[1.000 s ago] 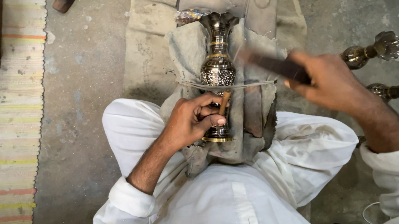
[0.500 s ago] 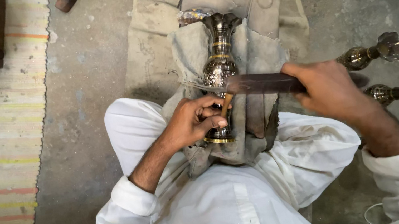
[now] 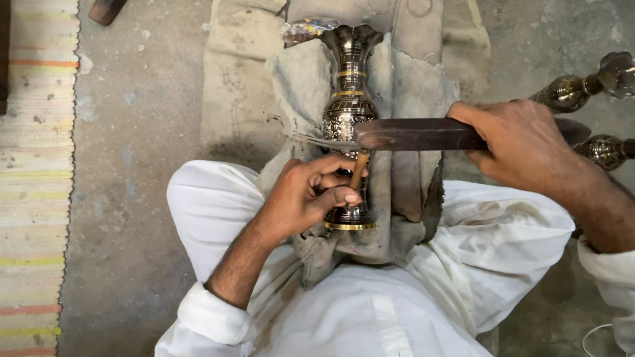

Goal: The person sits cross-legged on the floor with an ornate brass vase held in a cloth-lined cradle on their lap. They hold a chisel against the vase surface and repeatedly strike it with a wooden mallet to engrave decorative patterns, repositioning the chisel and rotating the vase to work new areas, and at one point adjust the vase's base.

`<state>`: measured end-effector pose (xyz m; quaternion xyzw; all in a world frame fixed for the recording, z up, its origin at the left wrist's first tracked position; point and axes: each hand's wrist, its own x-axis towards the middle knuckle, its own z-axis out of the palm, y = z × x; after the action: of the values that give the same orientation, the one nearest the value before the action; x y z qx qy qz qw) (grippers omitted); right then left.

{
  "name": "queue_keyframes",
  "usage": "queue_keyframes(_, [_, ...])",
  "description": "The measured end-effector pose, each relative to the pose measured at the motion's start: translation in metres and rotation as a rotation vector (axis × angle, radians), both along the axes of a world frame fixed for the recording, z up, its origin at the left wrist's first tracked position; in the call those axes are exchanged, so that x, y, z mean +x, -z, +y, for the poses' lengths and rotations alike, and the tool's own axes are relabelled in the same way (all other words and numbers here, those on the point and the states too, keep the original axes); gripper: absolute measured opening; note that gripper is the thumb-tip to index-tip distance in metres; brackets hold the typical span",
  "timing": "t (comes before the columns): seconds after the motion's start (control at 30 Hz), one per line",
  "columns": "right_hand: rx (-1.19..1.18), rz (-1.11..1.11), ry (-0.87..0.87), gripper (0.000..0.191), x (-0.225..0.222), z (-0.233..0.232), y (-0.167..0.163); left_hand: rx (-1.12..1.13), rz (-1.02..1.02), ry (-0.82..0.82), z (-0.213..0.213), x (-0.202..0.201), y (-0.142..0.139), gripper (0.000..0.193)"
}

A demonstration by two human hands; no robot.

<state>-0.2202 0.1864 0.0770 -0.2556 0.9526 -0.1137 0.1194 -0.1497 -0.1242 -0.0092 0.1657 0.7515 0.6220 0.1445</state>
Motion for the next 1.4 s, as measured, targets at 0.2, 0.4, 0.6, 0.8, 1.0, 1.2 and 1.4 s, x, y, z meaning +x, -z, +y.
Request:
queue_keyframes(0.2, [-0.077, -0.107, 0.272, 0.03, 0.003, -0.003, -0.003, 0.044, -0.065, -0.06, 0.005, 0.003, 0.006, 0.038])
queue_keyframes(0.4, [0.043, -0.08, 0.025, 0.029, 0.004, 0.004, 0.003, 0.128, -0.076, -0.068, 0.014, 0.002, 0.001, 0.035])
queue_keyframes(0.6, [-0.116, -0.167, 0.108, 0.025, 0.009, 0.02, 0.03, -0.148, 0.033, 0.031, 0.025, -0.004, -0.012, 0.038])
queue_keyframes(0.8, [-0.223, -0.101, 0.194, 0.029, 0.018, 0.033, 0.047, -0.233, 0.073, 0.028, 0.032, -0.006, -0.023, 0.036])
queue_keyframes(1.0, [-0.116, -0.172, 0.219, 0.031, 0.014, 0.041, 0.038, -0.242, 0.057, 0.018, 0.03, -0.005, -0.033, 0.035])
queue_keyframes(1.2, [-0.276, -0.154, 0.231, 0.031, 0.014, 0.039, 0.035, -0.279, -0.003, 0.023, 0.031, -0.007, -0.037, 0.037])
queue_keyframes(1.4, [-0.115, -0.193, 0.304, 0.032, 0.016, 0.039, 0.036, -0.211, 0.035, 0.036, 0.029, -0.007, -0.033, 0.038])
